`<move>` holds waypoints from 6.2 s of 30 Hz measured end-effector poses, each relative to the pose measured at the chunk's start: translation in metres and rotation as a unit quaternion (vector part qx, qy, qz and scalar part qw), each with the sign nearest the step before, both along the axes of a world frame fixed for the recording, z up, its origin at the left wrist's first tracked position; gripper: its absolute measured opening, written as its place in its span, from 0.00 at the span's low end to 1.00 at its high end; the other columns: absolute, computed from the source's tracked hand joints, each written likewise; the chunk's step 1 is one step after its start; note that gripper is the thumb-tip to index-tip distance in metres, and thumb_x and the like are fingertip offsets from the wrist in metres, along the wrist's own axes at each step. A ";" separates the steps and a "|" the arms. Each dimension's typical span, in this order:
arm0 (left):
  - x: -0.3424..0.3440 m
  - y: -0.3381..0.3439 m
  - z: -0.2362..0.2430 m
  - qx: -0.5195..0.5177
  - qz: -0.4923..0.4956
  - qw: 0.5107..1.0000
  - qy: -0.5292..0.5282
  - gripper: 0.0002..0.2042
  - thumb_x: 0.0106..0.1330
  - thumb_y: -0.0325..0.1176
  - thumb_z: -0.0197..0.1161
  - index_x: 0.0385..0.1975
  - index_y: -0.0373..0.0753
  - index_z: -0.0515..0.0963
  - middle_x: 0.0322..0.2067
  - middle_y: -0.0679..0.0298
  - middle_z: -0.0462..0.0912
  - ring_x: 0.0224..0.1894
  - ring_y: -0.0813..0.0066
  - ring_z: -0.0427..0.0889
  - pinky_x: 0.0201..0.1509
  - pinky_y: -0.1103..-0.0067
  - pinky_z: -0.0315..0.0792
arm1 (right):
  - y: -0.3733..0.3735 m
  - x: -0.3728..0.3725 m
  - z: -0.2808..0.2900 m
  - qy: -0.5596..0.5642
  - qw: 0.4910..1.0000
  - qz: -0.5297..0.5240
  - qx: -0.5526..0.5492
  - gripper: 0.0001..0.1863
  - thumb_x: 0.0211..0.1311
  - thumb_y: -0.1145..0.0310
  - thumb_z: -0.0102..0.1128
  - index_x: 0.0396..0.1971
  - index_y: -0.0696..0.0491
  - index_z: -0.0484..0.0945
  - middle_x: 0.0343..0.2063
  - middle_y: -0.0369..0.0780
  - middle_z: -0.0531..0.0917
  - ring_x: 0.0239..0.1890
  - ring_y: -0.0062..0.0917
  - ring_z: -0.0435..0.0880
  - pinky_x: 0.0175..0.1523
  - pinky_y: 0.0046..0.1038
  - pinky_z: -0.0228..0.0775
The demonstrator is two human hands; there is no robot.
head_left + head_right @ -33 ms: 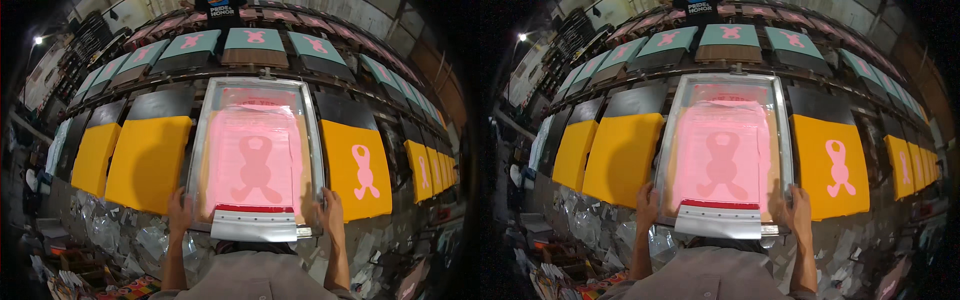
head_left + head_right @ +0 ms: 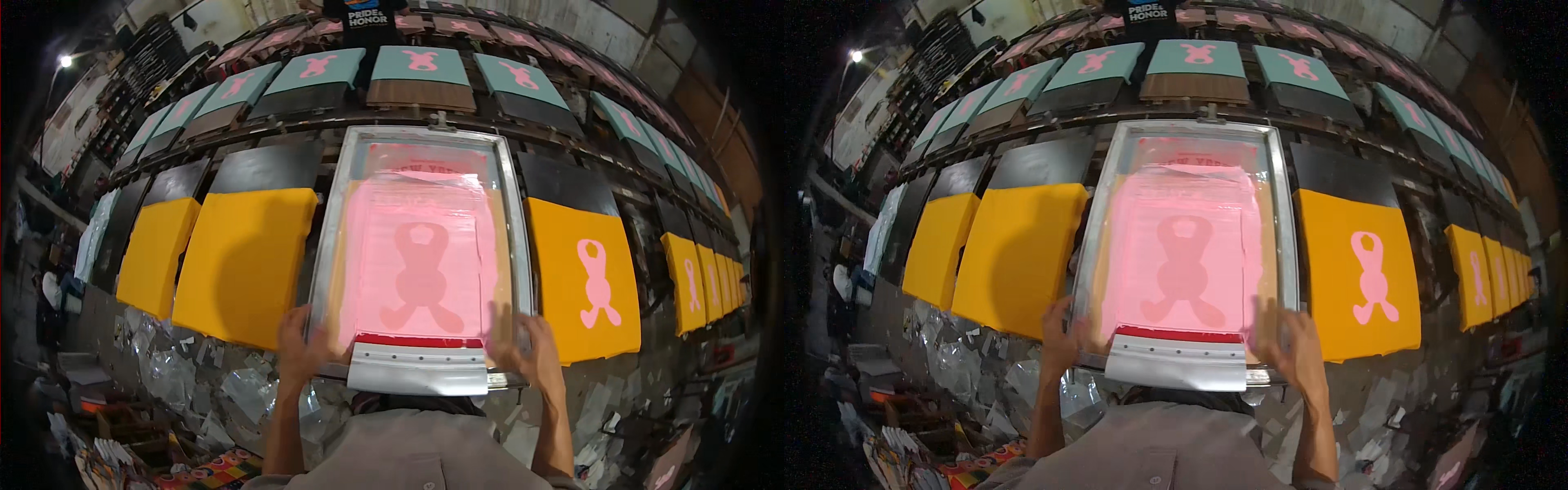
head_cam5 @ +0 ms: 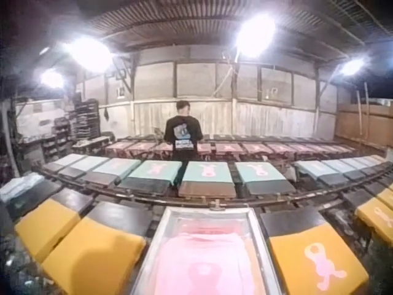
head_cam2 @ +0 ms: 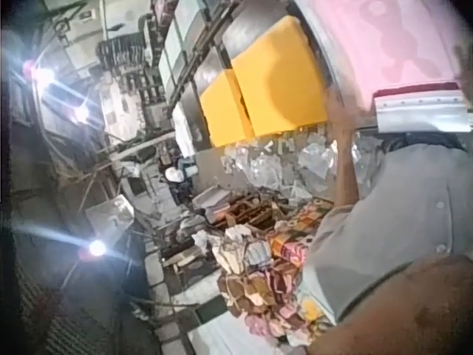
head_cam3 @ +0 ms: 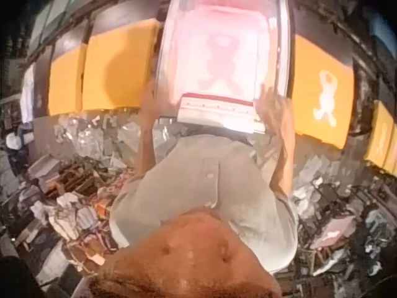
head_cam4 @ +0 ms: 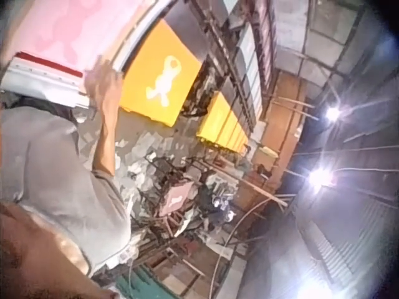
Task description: Manually applying ink to a screen printing frame and transferring the design to fabric, then preparing more ink.
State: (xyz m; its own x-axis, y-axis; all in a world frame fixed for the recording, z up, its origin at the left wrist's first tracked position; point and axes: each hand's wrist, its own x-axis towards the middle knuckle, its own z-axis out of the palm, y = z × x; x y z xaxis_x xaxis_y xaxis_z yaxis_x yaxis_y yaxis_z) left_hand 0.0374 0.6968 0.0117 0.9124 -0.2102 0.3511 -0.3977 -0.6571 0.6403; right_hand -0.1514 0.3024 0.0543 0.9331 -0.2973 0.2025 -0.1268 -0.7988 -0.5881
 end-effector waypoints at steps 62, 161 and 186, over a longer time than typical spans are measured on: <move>0.064 -0.103 0.059 0.218 -0.256 0.941 0.043 0.12 0.48 0.29 0.67 0.35 0.37 0.82 0.31 0.58 0.82 0.37 0.55 0.81 0.41 0.65 0.69 | 0.020 0.129 0.020 0.146 0.980 0.119 -0.060 0.21 0.36 0.82 0.66 0.38 0.56 0.85 0.36 0.44 0.86 0.40 0.43 0.84 0.47 0.37 0.78; -0.018 -0.073 0.046 0.243 -0.217 0.942 0.074 0.15 0.43 0.24 0.67 0.34 0.42 0.83 0.32 0.63 0.83 0.37 0.61 0.82 0.44 0.68 0.65 | 0.060 0.054 0.017 0.184 0.973 0.104 -0.096 0.25 0.29 0.84 0.64 0.37 0.53 0.85 0.37 0.40 0.86 0.41 0.39 0.84 0.50 0.36 0.75; 0.194 -0.168 0.029 0.190 -0.210 0.936 -0.210 0.13 0.48 0.26 0.66 0.37 0.43 0.81 0.34 0.60 0.78 0.43 0.55 0.79 0.49 0.62 0.72 | -0.043 0.263 -0.003 -0.003 0.966 0.100 -0.239 0.12 0.54 0.73 0.62 0.39 0.52 0.83 0.34 0.44 0.82 0.37 0.43 0.83 0.47 0.41 0.75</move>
